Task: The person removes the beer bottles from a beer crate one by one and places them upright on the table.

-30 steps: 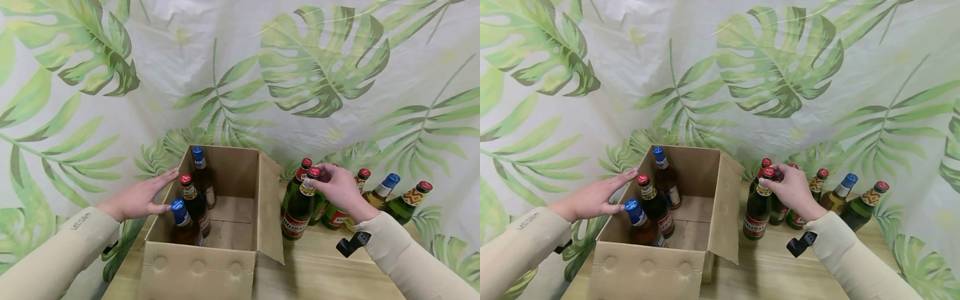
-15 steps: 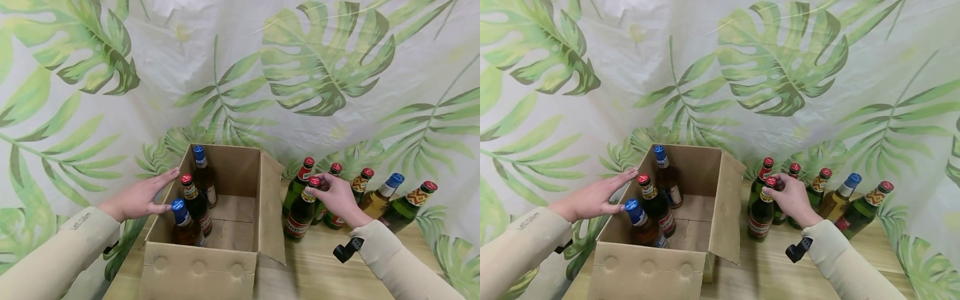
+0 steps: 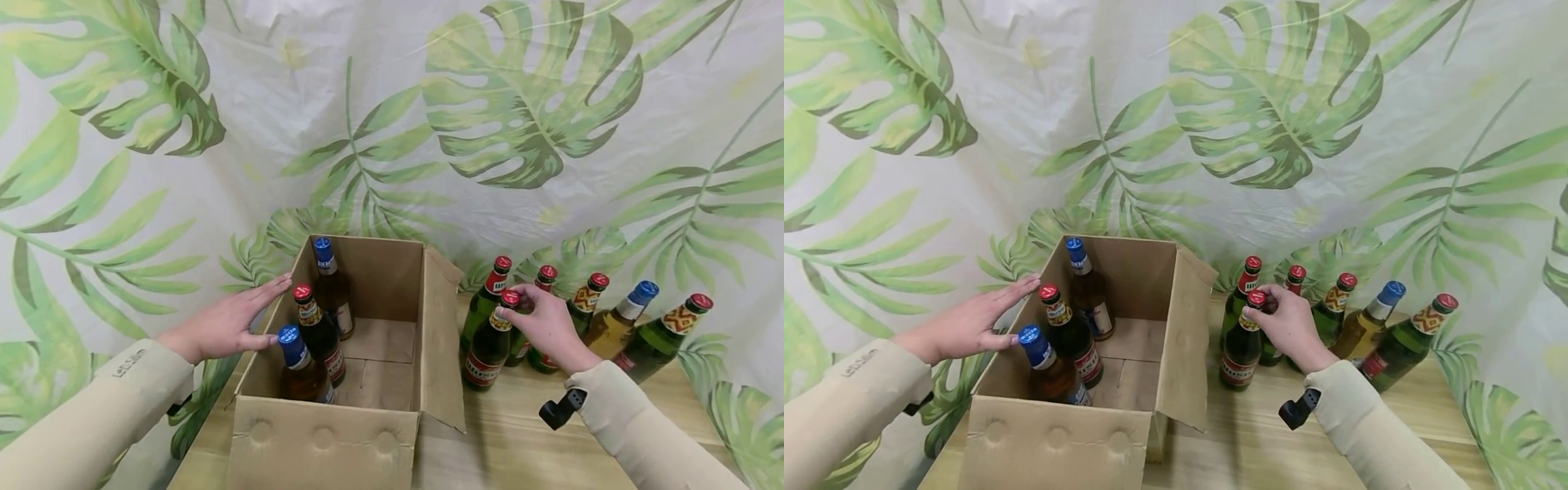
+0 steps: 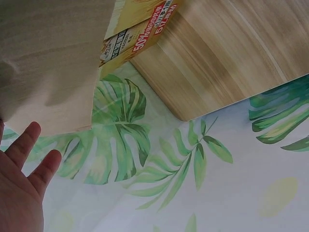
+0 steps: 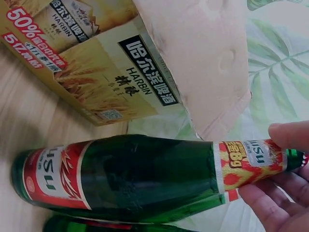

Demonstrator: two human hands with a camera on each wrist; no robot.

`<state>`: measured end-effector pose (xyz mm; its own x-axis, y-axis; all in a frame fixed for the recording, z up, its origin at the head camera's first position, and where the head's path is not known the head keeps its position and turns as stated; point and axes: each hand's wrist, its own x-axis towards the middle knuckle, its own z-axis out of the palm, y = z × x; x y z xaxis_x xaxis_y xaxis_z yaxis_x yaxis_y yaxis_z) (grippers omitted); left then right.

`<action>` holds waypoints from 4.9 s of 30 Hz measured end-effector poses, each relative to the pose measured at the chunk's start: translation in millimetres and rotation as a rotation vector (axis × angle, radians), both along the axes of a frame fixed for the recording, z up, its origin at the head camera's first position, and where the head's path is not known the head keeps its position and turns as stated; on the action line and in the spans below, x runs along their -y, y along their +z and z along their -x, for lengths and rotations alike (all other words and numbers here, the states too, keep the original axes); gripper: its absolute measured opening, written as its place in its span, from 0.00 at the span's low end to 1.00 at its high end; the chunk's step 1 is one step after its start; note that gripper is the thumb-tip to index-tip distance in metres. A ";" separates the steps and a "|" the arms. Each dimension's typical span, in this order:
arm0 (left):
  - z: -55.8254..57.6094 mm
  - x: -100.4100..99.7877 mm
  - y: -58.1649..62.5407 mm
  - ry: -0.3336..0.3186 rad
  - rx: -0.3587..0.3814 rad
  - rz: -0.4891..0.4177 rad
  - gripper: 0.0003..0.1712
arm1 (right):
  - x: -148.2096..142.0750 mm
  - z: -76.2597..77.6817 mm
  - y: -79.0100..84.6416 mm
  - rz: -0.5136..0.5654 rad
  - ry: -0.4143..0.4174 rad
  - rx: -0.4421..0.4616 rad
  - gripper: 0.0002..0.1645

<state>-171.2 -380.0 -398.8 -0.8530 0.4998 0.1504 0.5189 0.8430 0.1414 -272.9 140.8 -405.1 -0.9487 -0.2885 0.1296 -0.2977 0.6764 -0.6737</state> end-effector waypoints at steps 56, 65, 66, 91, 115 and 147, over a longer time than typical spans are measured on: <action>-2.0 9.1 10.5 0.015 -0.037 0.160 0.53 | 276.5 -60.7 33.2 -0.302 0.919 -0.041 0.19; -2.3 3.7 3.6 0.034 -0.005 0.162 0.54 | 257.3 -63.1 41.2 -0.254 0.903 -0.004 0.19; -2.7 3.4 3.1 0.030 -0.015 0.160 0.54 | 253.9 -62.3 44.9 -0.236 0.898 -0.011 0.18; -3.0 2.4 6.6 -0.002 -0.051 0.090 0.51 | 135.2 -59.2 220.0 0.516 0.337 -0.576 0.11; -2.1 3.2 7.4 -0.015 -0.075 0.099 0.50 | 16.7 -70.7 166.0 0.291 0.102 -0.383 0.12; -1.7 -2.9 3.1 0.002 -0.087 0.089 0.51 | -80.6 -44.2 35.4 -0.134 -0.110 -0.058 0.24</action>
<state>-169.5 -377.2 -395.6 -0.8398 0.5125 0.1791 0.5239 0.8515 0.0202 -228.8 221.4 -369.7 -0.9677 -0.2013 0.1521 -0.2522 0.7896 -0.5594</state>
